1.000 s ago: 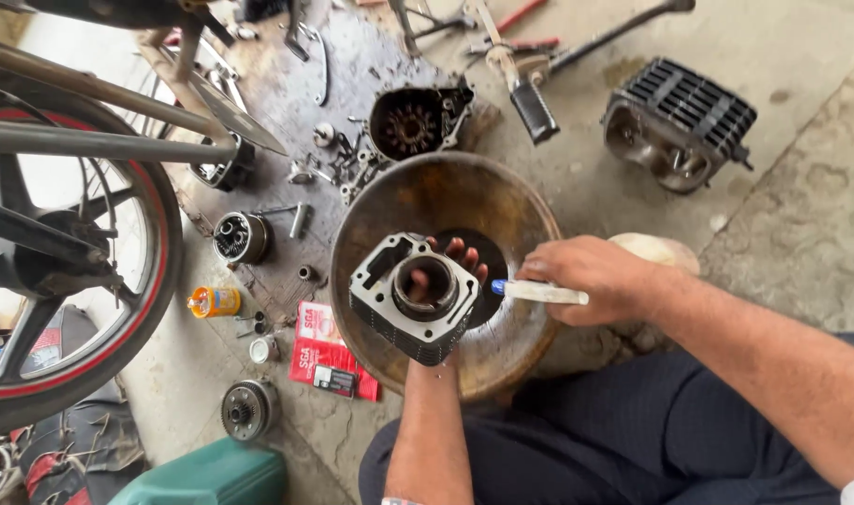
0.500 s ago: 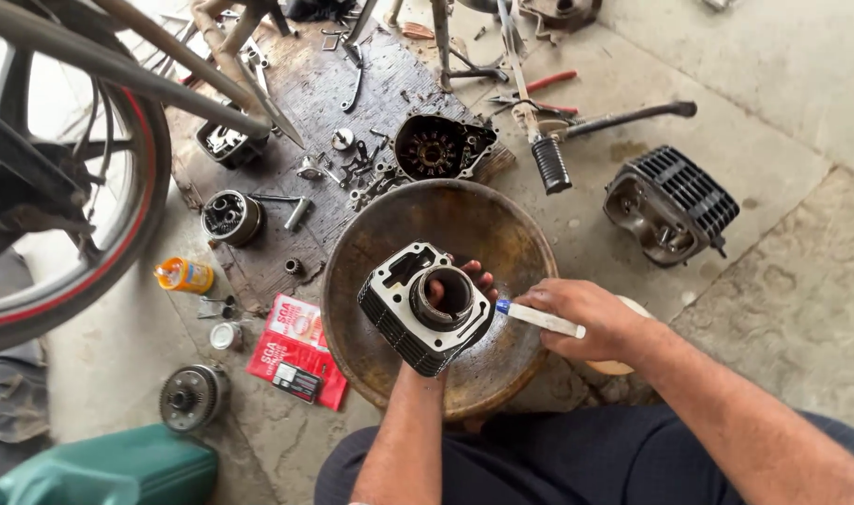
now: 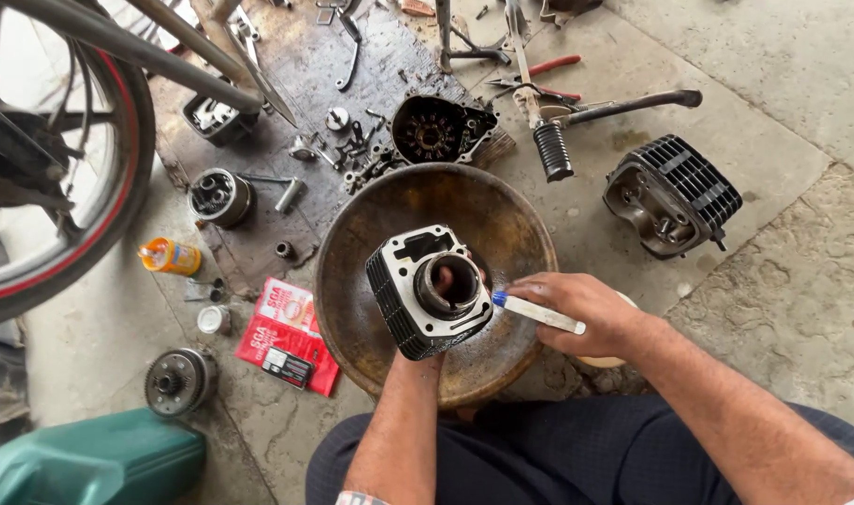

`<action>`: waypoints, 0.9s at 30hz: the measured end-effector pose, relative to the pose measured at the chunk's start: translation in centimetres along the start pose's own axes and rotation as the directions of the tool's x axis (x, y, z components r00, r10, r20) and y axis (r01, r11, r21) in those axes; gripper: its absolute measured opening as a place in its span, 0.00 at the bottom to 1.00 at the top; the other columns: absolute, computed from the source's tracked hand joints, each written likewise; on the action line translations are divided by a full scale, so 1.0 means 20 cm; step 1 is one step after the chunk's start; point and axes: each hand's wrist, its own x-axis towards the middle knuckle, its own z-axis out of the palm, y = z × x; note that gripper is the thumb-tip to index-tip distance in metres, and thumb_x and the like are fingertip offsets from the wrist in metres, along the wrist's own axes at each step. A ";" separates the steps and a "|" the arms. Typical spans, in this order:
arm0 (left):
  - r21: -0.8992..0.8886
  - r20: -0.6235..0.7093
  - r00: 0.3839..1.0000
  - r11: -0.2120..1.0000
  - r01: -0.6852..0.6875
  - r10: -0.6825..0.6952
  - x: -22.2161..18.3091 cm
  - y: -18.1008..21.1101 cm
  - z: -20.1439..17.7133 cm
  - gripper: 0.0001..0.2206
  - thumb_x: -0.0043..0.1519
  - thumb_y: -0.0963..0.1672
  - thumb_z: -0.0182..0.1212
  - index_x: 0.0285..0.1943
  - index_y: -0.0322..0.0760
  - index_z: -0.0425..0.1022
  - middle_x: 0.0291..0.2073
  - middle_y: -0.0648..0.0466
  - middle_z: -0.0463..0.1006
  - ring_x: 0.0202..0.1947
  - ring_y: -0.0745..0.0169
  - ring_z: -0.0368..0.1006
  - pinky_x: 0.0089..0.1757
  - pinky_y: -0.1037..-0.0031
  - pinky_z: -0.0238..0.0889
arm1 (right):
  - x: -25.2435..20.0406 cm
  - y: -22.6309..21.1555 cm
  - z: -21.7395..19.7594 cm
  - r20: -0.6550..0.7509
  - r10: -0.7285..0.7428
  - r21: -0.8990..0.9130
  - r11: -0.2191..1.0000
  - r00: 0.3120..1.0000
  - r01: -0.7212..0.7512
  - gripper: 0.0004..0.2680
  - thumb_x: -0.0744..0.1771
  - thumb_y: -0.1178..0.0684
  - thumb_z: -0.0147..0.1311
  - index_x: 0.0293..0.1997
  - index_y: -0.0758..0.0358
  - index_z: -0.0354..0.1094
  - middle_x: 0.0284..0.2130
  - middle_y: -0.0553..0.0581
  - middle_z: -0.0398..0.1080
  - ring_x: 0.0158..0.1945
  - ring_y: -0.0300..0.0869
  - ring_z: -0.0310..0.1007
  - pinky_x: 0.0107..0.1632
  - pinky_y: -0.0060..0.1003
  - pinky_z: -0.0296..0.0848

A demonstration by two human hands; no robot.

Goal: Repairing and cleaning motorcycle engine components including the cylinder block and cylinder head.

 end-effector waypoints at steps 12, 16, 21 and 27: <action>-0.068 -0.114 0.993 0.997 -0.043 0.035 0.10 -0.17 -0.20 0.16 0.65 0.50 0.62 0.54 0.36 0.74 0.44 0.49 0.79 0.43 0.56 0.78 0.44 0.67 0.77 | 0.02 -0.01 -0.04 0.087 0.324 -0.045 0.946 0.942 -0.321 0.20 0.59 0.57 0.58 0.58 0.55 0.70 0.45 0.57 0.77 0.51 0.50 0.77 0.55 0.46 0.75; -0.078 -0.145 0.988 0.995 -0.065 0.053 0.13 -0.17 -0.24 0.15 0.66 0.50 0.59 0.55 0.37 0.74 0.46 0.50 0.78 0.45 0.57 0.77 0.45 0.67 0.77 | 0.01 0.03 0.00 0.057 0.186 -0.030 0.982 0.981 -0.185 0.22 0.58 0.58 0.58 0.60 0.59 0.68 0.44 0.59 0.76 0.49 0.51 0.77 0.56 0.47 0.73; 0.382 -0.507 0.861 0.906 0.184 0.039 0.06 -0.02 -0.01 0.19 0.59 0.48 0.66 0.57 0.43 0.71 0.53 0.50 0.74 0.53 0.57 0.75 0.50 0.61 0.75 | 0.04 0.02 0.02 0.077 0.328 -0.102 0.942 0.942 -0.320 0.18 0.60 0.57 0.58 0.55 0.56 0.71 0.41 0.56 0.76 0.48 0.50 0.78 0.55 0.45 0.76; 0.187 -0.517 0.853 0.982 0.027 0.075 0.18 -0.16 -0.33 0.22 0.61 0.54 0.58 0.54 0.36 0.73 0.54 0.43 0.73 0.53 0.50 0.74 0.50 0.60 0.77 | 0.03 0.02 0.00 0.058 0.158 -0.087 0.984 0.986 -0.153 0.21 0.58 0.58 0.60 0.58 0.61 0.70 0.41 0.59 0.75 0.47 0.52 0.76 0.53 0.48 0.74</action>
